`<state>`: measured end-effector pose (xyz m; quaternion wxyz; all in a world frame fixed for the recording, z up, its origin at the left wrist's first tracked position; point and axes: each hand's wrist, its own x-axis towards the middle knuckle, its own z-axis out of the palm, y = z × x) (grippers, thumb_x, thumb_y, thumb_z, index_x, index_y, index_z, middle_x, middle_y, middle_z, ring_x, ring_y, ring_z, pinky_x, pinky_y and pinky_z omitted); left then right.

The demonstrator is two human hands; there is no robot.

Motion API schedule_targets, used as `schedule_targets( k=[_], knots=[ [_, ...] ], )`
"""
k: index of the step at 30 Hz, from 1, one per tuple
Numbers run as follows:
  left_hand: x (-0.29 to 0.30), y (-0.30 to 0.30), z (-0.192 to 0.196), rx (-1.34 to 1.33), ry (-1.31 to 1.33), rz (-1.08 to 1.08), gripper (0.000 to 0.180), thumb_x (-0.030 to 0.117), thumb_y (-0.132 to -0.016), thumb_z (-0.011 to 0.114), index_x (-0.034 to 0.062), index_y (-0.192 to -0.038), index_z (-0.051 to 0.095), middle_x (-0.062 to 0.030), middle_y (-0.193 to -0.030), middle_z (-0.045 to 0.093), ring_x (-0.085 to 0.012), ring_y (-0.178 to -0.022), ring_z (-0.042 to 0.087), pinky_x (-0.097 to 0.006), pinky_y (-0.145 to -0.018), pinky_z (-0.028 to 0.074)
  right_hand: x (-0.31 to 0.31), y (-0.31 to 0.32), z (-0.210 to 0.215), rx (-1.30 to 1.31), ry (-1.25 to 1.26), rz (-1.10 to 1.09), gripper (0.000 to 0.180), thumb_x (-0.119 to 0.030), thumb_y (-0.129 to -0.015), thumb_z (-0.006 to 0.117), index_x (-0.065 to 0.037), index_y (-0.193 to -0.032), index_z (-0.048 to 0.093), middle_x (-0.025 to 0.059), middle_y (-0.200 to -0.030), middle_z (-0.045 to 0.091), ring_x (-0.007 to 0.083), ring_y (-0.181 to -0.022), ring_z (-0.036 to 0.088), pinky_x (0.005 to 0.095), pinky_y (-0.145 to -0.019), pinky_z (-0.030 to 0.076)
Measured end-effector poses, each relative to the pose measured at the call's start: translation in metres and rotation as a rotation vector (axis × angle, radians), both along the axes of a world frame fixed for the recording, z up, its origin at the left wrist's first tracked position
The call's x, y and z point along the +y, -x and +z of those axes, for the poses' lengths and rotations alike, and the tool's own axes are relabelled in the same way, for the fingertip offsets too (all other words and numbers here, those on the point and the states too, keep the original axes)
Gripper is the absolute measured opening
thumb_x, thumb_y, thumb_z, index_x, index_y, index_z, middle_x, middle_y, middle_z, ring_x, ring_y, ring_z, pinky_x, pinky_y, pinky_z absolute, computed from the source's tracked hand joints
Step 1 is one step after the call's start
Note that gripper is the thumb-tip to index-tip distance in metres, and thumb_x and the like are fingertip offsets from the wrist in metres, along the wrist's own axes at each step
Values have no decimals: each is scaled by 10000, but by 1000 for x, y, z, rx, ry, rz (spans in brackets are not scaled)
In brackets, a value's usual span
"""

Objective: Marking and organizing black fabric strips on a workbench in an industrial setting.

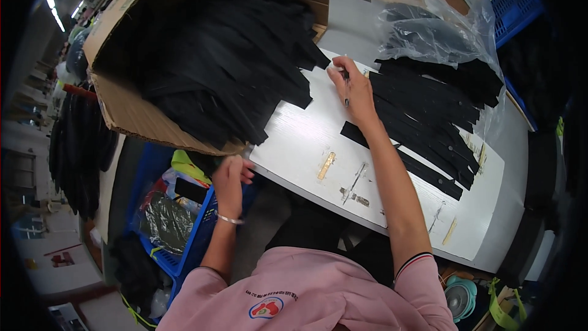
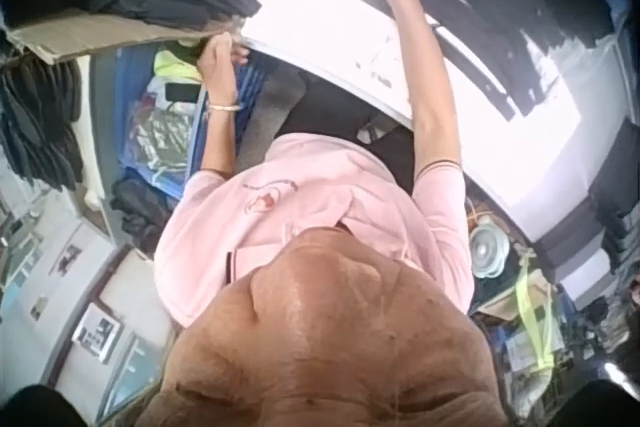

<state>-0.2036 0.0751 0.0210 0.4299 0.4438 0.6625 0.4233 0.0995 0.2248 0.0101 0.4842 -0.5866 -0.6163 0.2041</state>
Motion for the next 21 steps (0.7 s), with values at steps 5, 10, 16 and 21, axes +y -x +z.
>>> schedule_targets(
  k=[5,10,16,21],
  knots=[
    [-25,-51,1,-10,-284,-41,796,37,-912,727,-28,-1570,284,-213,-1457,500,-229,-1278,565,-320,-1000,505,31,18,18,-80,-3,113,724,-550,-890,739,-42,-1364,535,249,-1164,656,391,-1083,628,448,-954,483],
    [21,-64,-10,-299,-182,102,777,82,-895,776,-122,-1489,317,-224,-1318,568,-142,-1016,591,-267,-877,516,21,64,15,-147,119,137,711,-543,-902,722,-22,-1355,554,258,-1259,641,410,-1205,603,431,-1041,459],
    [53,-76,-11,-497,-232,246,314,232,-957,755,-22,-923,573,-74,-864,667,-99,-723,612,-233,-685,497,-5,96,9,-193,-78,84,670,-461,-901,762,-12,-1358,568,265,-1178,680,368,-1004,674,413,-933,508],
    [59,-72,-1,-608,-160,109,304,280,-1015,673,-23,-983,667,-68,-824,671,-120,-666,643,-272,-656,546,-24,114,6,-37,-42,135,509,-236,-926,752,-2,-1333,555,236,-1189,671,394,-943,689,405,-845,548]
  ],
)
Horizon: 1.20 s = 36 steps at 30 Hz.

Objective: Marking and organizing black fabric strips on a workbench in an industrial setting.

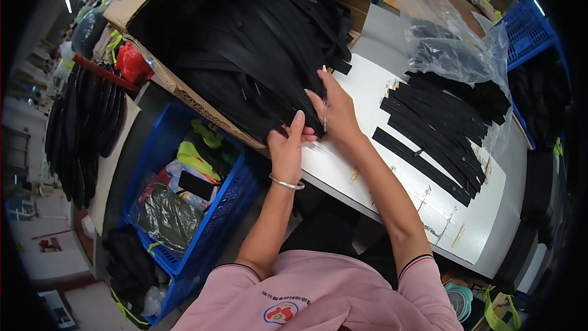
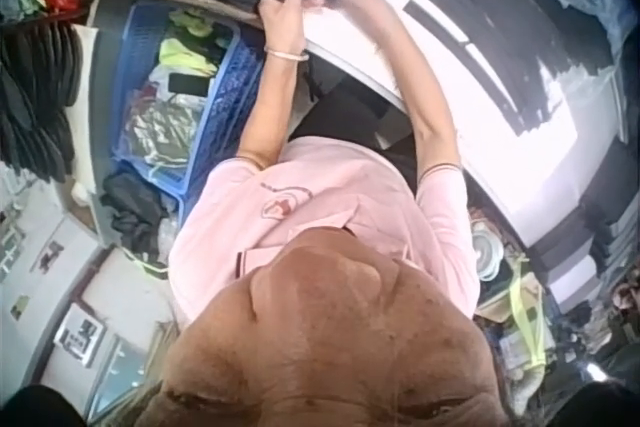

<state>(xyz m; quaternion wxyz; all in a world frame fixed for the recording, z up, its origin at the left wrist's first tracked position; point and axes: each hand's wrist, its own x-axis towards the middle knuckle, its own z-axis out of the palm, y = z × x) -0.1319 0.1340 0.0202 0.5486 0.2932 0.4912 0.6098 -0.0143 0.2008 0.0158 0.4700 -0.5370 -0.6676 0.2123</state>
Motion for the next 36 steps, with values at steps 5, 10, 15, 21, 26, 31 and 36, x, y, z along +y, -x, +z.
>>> schedule_targets(
  k=[5,10,15,21,26,31,36],
  knots=[
    [-16,-14,-6,-80,-93,-13,263,236,-1045,624,-26,-1026,631,-75,-825,674,-130,-682,651,-267,-684,549,-14,-13,1,-175,-45,99,519,-118,-920,733,-22,-1382,515,246,-1236,655,415,-1078,679,390,-895,537],
    [-28,3,-13,142,12,-218,283,252,-1033,642,-11,-962,567,-90,-824,686,-121,-707,669,-251,-658,531,-25,-32,11,-117,67,145,615,-98,-894,734,-54,-1451,475,220,-1320,627,420,-1077,669,420,-893,543],
    [-61,21,4,504,-35,-419,320,212,-985,692,-48,-1168,651,-85,-882,731,-104,-750,688,-257,-618,545,-40,-37,8,-294,45,162,619,-55,-901,640,-101,-1493,463,208,-1380,612,425,-1087,645,466,-961,519],
    [-87,9,34,833,-258,-319,114,98,-914,750,3,-975,770,-48,-787,729,-106,-713,672,-255,-668,525,-62,-57,1,-451,-2,181,626,54,-877,567,-59,-1483,457,231,-1404,578,416,-1208,579,450,-1071,434],
    [-39,-13,11,1154,-751,-352,360,-40,-896,608,27,-1244,672,-164,-1343,624,-350,-1314,537,-448,-1114,412,-110,-91,8,-443,24,145,673,-70,-898,682,-100,-1516,418,198,-1493,517,340,-1399,474,491,-1218,276],
    [-29,-12,-23,1231,-733,-467,357,-25,-932,576,37,-1273,660,-148,-1364,635,-341,-1335,544,-477,-1172,360,-175,-147,12,-570,153,-37,530,-198,-939,713,-98,-1427,532,130,-1499,536,293,-1440,446,493,-1245,244],
    [-34,-10,-27,1222,-750,-496,358,-77,-904,542,9,-1225,676,-171,-1326,649,-365,-1344,532,-497,-1193,337,-210,-184,11,-533,87,-229,429,-201,-968,682,-90,-1367,566,134,-1453,581,300,-1410,488,489,-1234,272]
  ],
)
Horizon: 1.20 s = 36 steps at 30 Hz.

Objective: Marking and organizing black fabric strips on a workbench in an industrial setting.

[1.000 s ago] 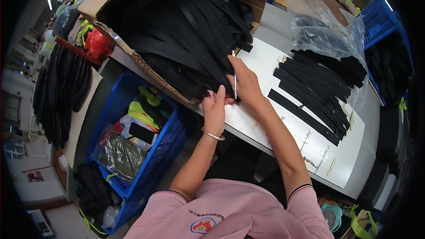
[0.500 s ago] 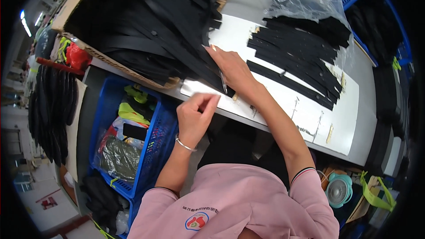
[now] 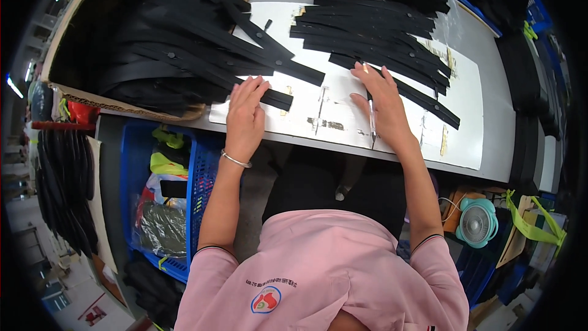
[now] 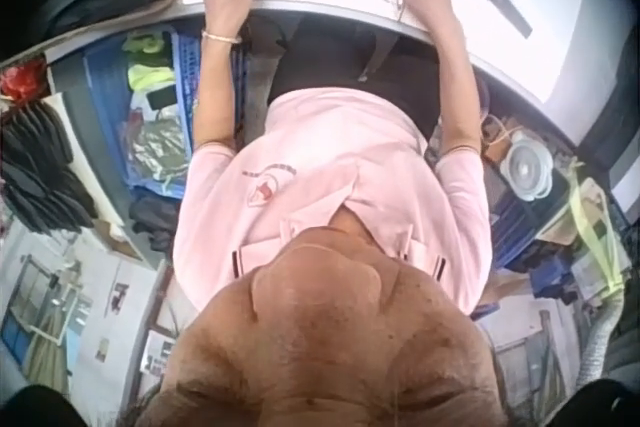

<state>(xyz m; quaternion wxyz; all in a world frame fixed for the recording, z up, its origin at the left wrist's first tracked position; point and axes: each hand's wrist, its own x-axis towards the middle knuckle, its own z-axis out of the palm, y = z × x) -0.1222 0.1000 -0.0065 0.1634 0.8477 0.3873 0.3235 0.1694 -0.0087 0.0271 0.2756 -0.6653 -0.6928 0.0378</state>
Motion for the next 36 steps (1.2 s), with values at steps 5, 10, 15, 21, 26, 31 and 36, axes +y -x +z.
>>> schedule_targets(
  k=[5,10,15,21,26,31,36],
  knots=[
    [5,4,7,43,42,-20,300,-3,-892,655,22,-1187,707,-140,-1304,668,-350,-1310,558,-458,-1149,386,-37,18,-2,66,-94,0,462,-133,-919,735,-102,-1351,574,109,-1404,618,287,-1369,530,492,-1214,290],
    [11,-13,18,81,-168,-49,155,79,-874,726,69,-1029,728,-56,-1052,712,-273,-1059,634,-396,-984,427,-62,38,-7,52,-156,-27,501,-68,-870,764,-97,-1336,581,93,-1376,637,269,-1327,567,493,-1204,304],
    [-27,-70,20,-19,-173,-161,154,84,-845,747,79,-996,716,-63,-1022,702,-272,-1041,636,-427,-1006,421,-94,44,-11,70,-257,-172,562,-46,-817,800,-85,-1336,588,101,-1352,660,273,-1305,594,516,-1175,342],
    [-91,-160,1,-20,-71,-405,215,108,-901,712,61,-1110,731,-93,-1205,689,-291,-1184,607,-436,-1069,412,-121,31,-29,-92,-103,-394,555,-178,-845,799,-88,-1350,588,95,-1409,617,243,-1380,527,564,-1220,233],
    [-115,-176,3,53,-21,-525,395,143,-952,678,68,-1339,657,-118,-1417,615,-318,-1377,516,-485,-1197,306,-159,-8,-37,-190,-130,-507,559,-245,-831,808,-93,-1324,593,86,-1373,623,241,-1359,539,636,-1187,250],
    [-125,-181,8,172,-30,-593,434,192,-967,676,69,-1381,635,-115,-1459,591,-316,-1426,470,-496,-1205,289,-186,-40,-41,-87,-135,-518,584,-193,-833,810,-91,-1360,577,56,-1426,623,251,-1406,508,598,-1235,159],
    [-131,-191,5,223,-115,-601,462,189,-959,677,74,-1402,611,-105,-1491,566,-327,-1409,465,-490,-1180,289,-186,-51,-55,-29,-194,-580,615,-189,-785,821,-175,-1360,605,-14,-1426,630,235,-1424,491,611,-1241,97]
  ],
)
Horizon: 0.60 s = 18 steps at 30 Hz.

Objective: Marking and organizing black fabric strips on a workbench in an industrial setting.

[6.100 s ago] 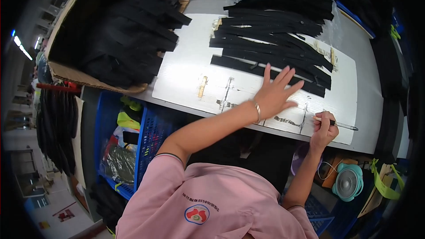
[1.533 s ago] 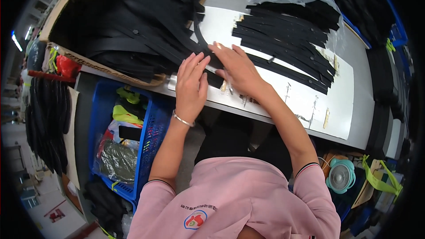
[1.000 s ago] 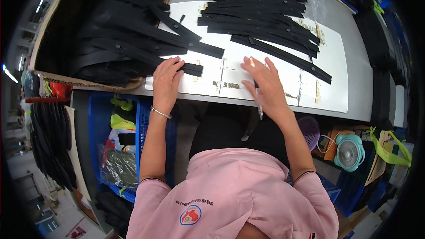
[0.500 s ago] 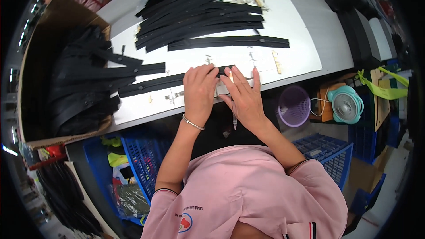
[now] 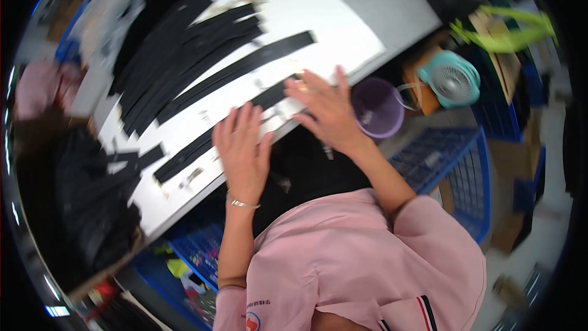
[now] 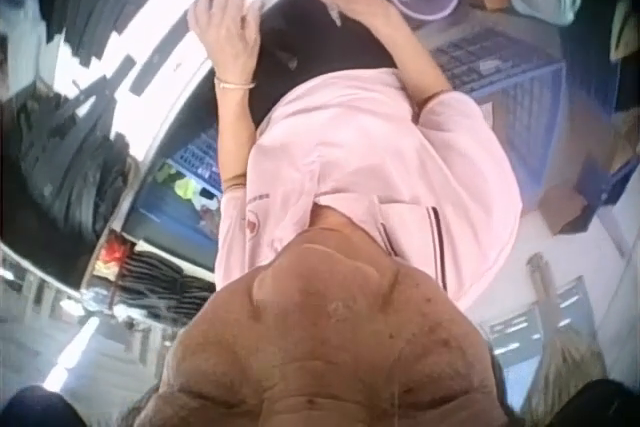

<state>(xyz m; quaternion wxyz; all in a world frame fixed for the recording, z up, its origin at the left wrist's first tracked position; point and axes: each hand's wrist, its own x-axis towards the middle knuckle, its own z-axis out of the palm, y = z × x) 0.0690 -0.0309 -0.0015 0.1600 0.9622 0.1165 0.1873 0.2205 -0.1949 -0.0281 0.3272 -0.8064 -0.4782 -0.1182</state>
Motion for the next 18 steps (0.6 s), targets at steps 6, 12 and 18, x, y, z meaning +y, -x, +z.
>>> schedule_targets(
  k=[6,12,18],
  knots=[
    [3,-5,-8,3,-130,-41,433,237,-1017,613,68,-1415,603,-116,-1483,573,-340,-1383,497,-513,-1164,303,-14,1,-15,-25,-88,-15,609,-248,-820,816,-151,-1365,561,16,-1478,576,196,-1416,492,580,-1241,193],
    [2,-5,-14,7,-208,2,423,242,-1027,606,79,-1417,606,-88,-1487,576,-328,-1387,501,-512,-1166,306,-86,6,-28,13,-118,-309,649,-159,-818,817,-93,-1395,528,114,-1489,556,287,-1401,511,547,-1226,230],
    [3,-5,-18,-33,-245,7,417,244,-1038,599,92,-1426,605,-76,-1459,605,-322,-1389,509,-510,-1157,333,-233,25,-135,287,41,-1008,578,-205,-886,745,-64,-1398,519,158,-1475,542,338,-1395,493,583,-1164,263]
  ],
)
